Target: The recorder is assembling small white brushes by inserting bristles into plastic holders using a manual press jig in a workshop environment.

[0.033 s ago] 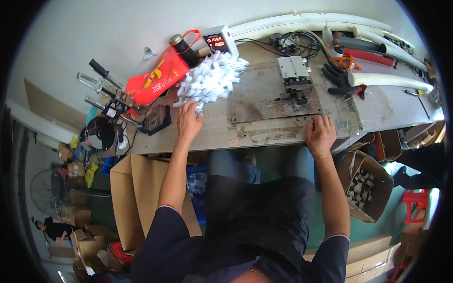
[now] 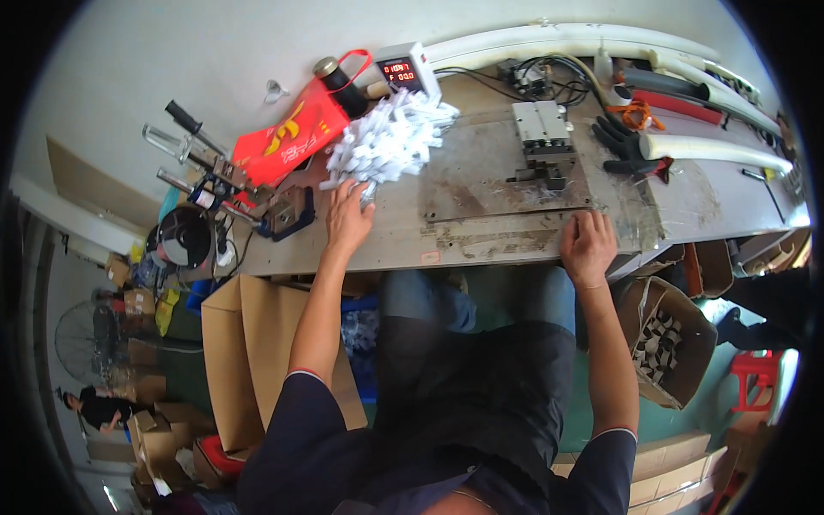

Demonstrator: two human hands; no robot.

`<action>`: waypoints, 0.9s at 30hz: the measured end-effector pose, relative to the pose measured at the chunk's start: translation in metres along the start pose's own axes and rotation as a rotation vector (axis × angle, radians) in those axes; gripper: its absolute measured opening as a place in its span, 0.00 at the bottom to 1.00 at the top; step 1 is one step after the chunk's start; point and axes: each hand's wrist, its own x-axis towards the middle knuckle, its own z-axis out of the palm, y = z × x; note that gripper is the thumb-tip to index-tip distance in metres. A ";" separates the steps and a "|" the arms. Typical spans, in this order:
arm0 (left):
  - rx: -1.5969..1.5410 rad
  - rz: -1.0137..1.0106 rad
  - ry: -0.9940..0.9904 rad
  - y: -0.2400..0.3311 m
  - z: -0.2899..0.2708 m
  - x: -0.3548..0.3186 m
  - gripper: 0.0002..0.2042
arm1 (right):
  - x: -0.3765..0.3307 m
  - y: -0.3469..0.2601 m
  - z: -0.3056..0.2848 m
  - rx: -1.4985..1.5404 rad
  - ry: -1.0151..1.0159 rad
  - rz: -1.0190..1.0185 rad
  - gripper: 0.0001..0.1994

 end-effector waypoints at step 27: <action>-0.086 0.354 0.463 -0.089 -0.017 0.024 0.11 | -0.003 0.006 0.025 -0.065 0.095 -0.183 0.14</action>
